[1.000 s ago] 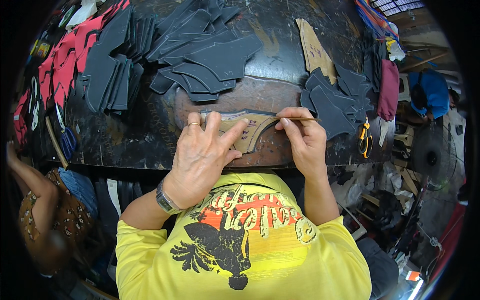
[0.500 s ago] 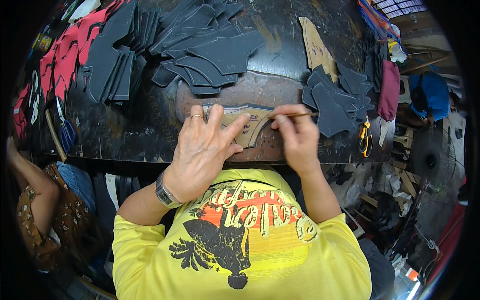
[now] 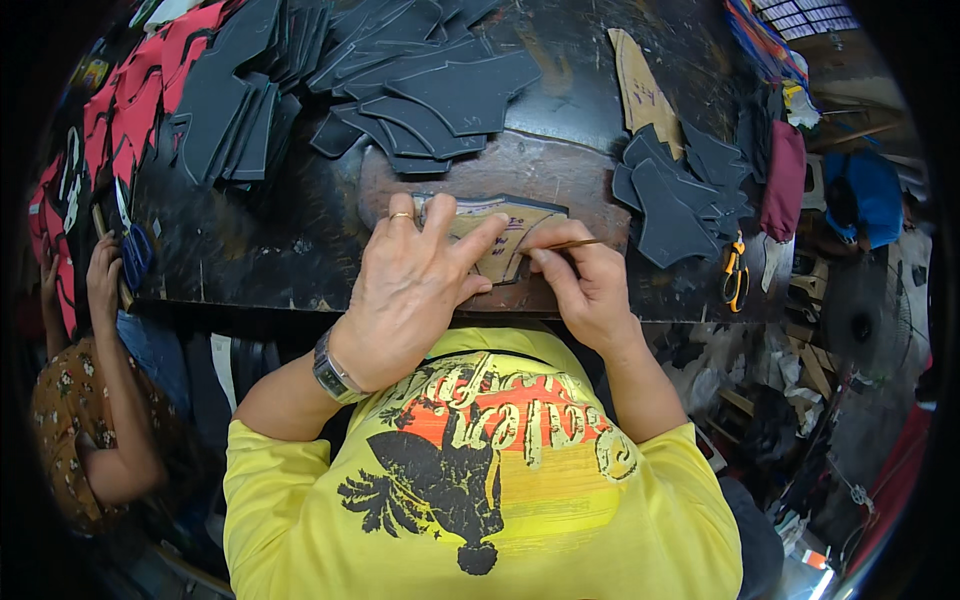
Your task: The person places a cardboard pattern on a stack of black fabric pieces and uses a pencil to trace the outline. They repeat this process for multiple fabric pieces, moving each marked piece aside and retrieving a new one from the pile.
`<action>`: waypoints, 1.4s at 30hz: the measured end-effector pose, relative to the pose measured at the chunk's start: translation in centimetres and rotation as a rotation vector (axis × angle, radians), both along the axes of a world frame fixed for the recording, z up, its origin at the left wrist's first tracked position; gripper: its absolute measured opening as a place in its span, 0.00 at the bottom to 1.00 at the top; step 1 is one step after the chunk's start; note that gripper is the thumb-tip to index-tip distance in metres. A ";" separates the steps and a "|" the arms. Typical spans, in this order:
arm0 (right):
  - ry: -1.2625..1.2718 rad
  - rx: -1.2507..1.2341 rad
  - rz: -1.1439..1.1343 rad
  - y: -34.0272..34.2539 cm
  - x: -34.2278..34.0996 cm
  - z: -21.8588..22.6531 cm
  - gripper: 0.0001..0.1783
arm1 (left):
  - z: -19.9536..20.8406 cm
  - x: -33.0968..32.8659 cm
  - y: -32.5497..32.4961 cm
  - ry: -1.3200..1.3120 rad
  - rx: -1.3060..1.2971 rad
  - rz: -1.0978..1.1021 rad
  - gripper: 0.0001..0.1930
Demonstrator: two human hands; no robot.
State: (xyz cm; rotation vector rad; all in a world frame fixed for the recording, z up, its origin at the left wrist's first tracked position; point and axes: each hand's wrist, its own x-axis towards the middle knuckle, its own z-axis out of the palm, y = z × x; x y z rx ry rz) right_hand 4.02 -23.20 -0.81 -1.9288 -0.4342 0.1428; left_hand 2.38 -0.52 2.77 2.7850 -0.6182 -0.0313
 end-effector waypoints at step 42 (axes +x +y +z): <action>0.203 0.490 -0.192 3.2 3.1 -0.8 0.03 | -1.5 -2.3 2.4 -0.036 -0.177 0.019 0.35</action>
